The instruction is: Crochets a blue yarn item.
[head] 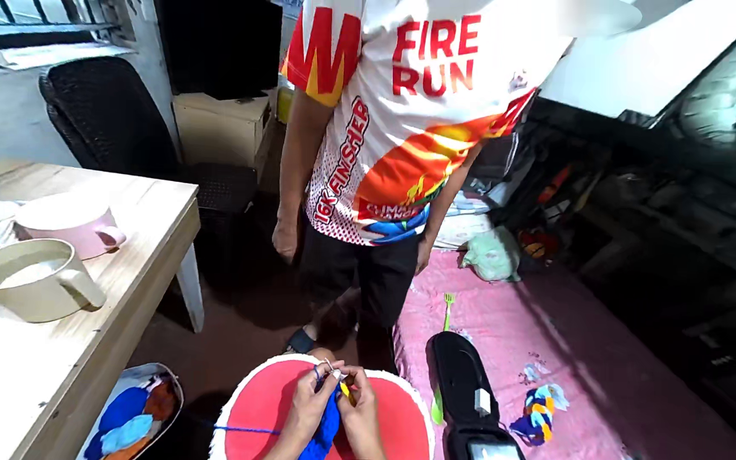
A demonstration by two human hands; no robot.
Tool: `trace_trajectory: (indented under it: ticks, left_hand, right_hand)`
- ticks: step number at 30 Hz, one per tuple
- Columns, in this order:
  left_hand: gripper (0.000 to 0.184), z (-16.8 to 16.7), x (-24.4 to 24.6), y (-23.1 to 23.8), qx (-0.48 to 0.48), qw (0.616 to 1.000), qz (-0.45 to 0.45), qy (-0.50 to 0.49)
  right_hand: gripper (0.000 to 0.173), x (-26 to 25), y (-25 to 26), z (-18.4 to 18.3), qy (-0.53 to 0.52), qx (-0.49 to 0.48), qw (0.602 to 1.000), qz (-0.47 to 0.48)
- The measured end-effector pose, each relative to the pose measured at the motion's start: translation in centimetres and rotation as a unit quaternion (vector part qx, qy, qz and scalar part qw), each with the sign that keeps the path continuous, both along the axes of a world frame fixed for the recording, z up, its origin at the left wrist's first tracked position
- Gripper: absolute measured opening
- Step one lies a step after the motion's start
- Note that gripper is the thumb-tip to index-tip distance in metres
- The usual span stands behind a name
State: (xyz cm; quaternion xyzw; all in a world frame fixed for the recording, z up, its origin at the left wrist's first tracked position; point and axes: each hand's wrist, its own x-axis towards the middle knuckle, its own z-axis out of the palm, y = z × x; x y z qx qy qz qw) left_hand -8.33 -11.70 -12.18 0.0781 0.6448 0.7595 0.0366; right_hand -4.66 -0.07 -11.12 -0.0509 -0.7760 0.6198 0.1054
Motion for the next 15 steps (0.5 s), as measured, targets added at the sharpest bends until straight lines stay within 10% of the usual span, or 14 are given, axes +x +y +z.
trace_trajectory:
  ticks: [15]
  left_hand:
    - [0.025, -0.45, -0.89, -0.69, -0.003, 1.000, -0.014, -0.002]
  right_hand:
    - [0.041, -0.84, -0.57, 0.29, -0.031, 0.119, 0.992, -0.006]
